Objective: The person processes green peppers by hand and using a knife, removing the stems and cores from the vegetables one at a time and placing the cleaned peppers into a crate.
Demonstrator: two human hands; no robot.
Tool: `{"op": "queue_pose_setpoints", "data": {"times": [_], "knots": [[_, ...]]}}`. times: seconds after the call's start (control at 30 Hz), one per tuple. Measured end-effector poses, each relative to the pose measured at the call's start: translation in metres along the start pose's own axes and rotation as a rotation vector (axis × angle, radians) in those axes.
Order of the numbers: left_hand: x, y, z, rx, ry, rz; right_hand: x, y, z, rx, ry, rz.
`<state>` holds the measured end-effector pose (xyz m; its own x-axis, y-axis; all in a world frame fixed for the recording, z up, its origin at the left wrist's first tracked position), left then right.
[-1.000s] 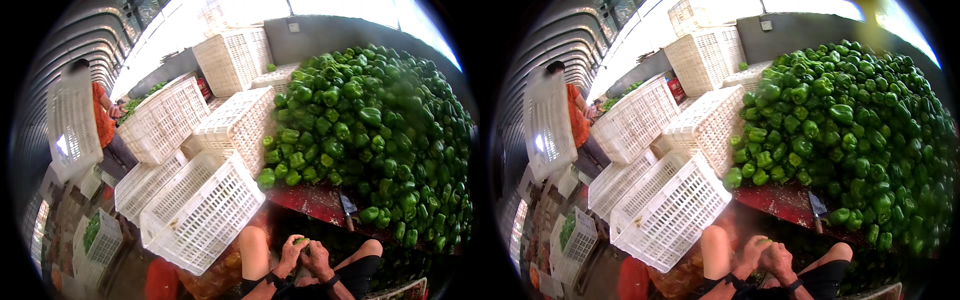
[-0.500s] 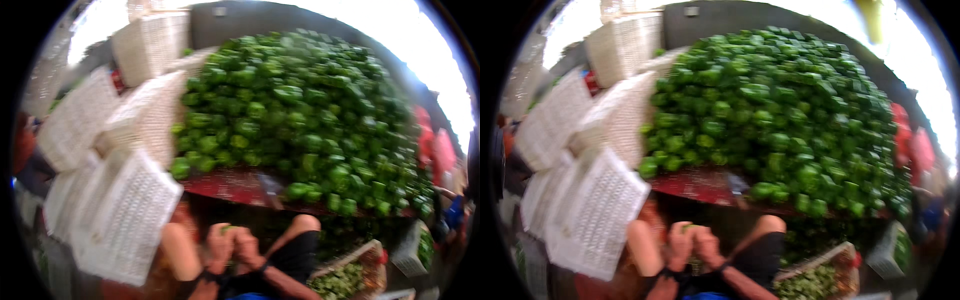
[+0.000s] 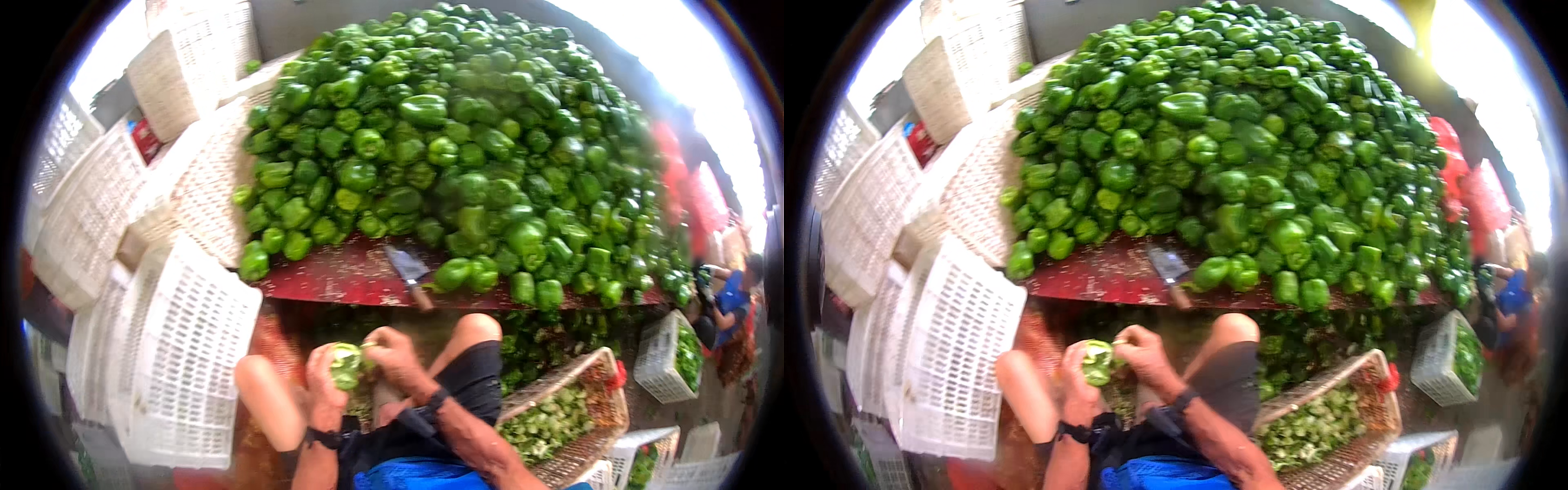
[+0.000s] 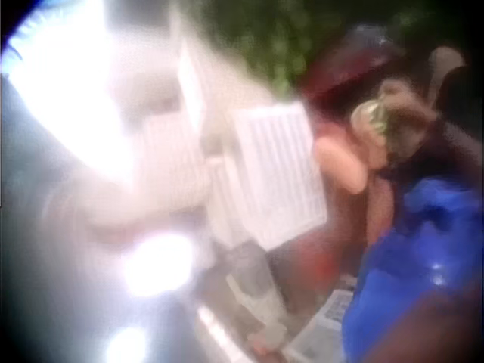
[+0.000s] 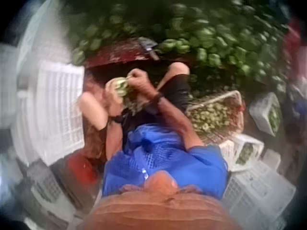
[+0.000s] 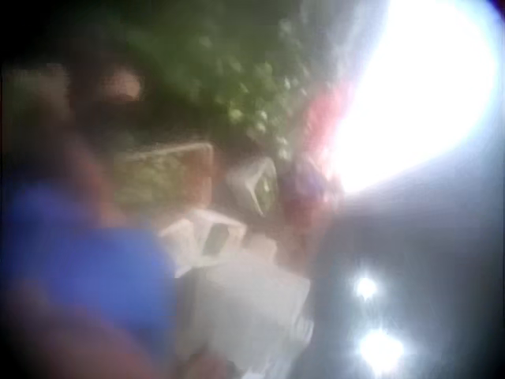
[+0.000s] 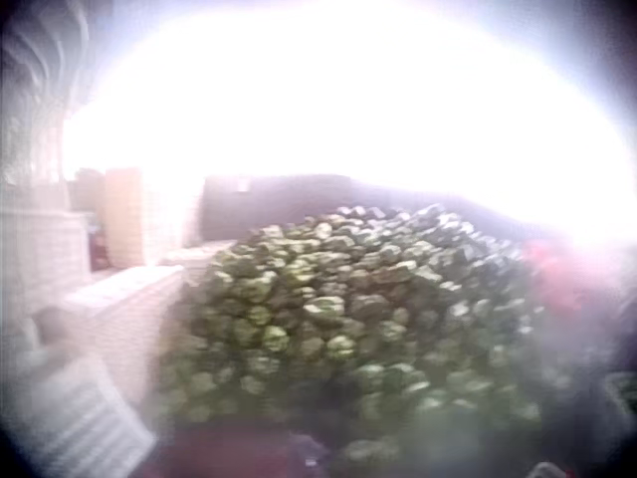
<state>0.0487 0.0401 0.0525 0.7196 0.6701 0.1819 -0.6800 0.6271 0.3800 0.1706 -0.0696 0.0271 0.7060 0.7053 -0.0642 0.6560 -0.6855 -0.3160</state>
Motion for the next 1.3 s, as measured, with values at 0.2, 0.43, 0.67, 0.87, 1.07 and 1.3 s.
{"op": "queue_pose_setpoints", "data": {"times": [0.2, 0.43, 0.67, 0.87, 1.07, 1.3], "knots": [[-0.006, -0.033, -0.043, -1.352, 0.695, -0.049, -0.028, 0.05, -0.084, -0.175, -0.07, 0.028], [-0.005, -0.049, -0.01, -1.293, 0.624, -0.169, -0.102, 0.158, -0.189, -1.366, 0.327, 0.103], [-0.006, -0.09, 0.045, -0.647, 0.23, -0.376, -0.049, 0.054, -0.025, -0.524, 0.121, -0.148], [-0.004, -0.065, 0.027, -1.007, 0.295, -0.212, -0.036, 0.013, -0.041, -0.083, 0.011, 0.036], [-0.033, -0.046, -0.057, -0.972, 0.995, 0.219, -0.054, 0.03, -0.217, -0.259, 0.571, 0.426], [-0.012, -0.057, -0.013, -1.298, 0.789, -0.133, -0.046, -0.061, -0.079, -1.069, 0.594, -0.138]]}}
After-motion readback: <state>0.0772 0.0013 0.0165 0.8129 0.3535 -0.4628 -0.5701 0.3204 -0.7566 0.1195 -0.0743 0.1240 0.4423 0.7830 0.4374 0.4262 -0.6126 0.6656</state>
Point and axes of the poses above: each hand's wrist, its own x-axis towards the middle knuckle, its own y-axis out of the back of the hand, z = x × y, the point moved 9 cm from there along x, towards the middle knuckle, and after that the axes turned 6 degrees about y, right-handed, at the moved point
